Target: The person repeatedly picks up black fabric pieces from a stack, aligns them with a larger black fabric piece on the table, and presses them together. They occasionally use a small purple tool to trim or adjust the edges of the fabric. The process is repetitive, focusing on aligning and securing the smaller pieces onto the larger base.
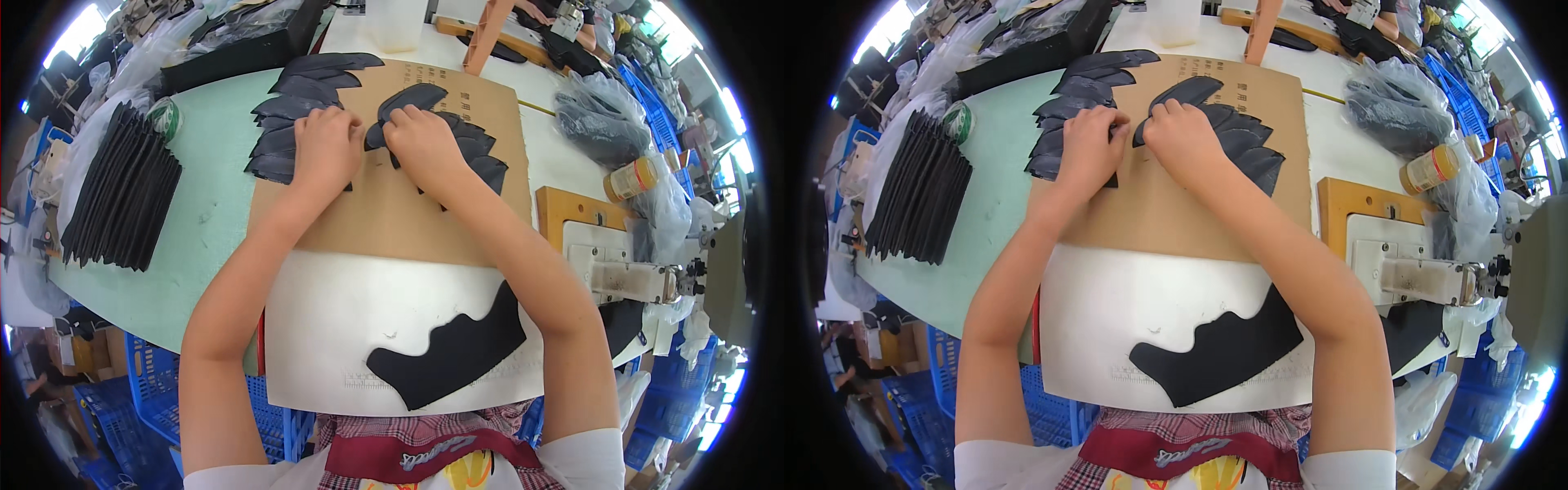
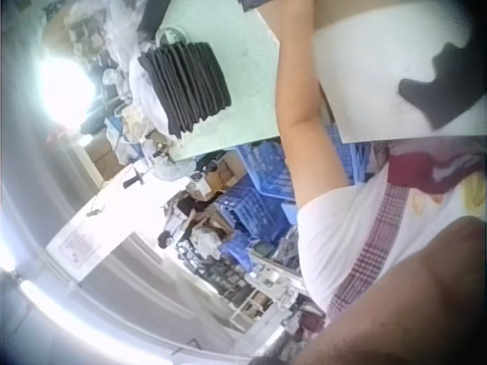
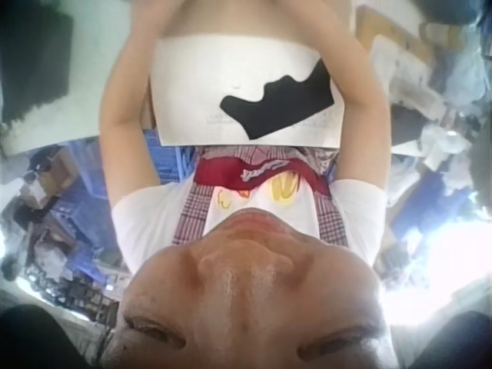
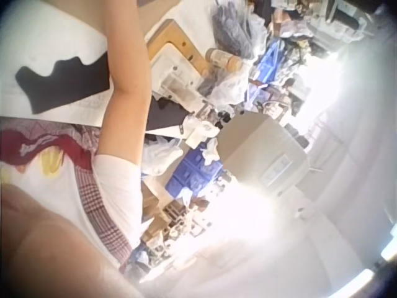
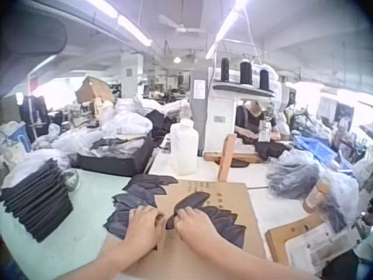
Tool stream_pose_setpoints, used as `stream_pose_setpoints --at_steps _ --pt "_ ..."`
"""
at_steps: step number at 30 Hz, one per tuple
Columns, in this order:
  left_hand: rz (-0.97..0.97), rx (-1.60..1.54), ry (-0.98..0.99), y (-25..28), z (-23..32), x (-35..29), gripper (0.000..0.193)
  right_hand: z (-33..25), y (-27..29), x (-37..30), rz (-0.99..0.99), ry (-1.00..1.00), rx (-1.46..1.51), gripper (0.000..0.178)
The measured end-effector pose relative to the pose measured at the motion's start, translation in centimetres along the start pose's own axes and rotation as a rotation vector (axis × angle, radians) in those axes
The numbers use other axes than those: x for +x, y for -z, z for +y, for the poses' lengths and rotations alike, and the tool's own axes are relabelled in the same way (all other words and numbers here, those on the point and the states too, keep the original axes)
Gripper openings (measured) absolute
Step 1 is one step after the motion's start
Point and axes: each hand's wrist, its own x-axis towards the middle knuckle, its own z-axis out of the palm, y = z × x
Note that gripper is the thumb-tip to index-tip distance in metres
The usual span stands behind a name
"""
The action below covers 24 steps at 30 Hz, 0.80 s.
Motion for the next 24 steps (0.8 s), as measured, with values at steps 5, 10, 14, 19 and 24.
stream_pose_setpoints --at_steps 5,10,14,19,24 --pt "0.034 -0.073 -0.135 0.5 -0.1 -0.3 0.014 -0.4 -0.3 1.9 -0.186 0.042 -0.067 0.002" --pt "-0.047 -0.137 -0.165 0.1 -0.1 -0.1 0.02 -0.1 -2.0 2.3 -0.121 -0.122 0.059 0.002" --pt "-0.098 -0.085 -0.203 0.3 0.6 -0.2 0.023 3.1 -1.8 2.4 -0.119 -0.439 0.402 0.017" --pt "-0.045 -0.2 -0.115 0.2 1.2 0.3 0.019 8.5 -2.3 2.0 -0.069 -0.826 0.991 0.022" --pt "0.08 -0.303 -0.18 -0.3 1.6 1.6 0.018 7.1 -3.1 1.6 -0.078 -0.866 1.208 0.023"
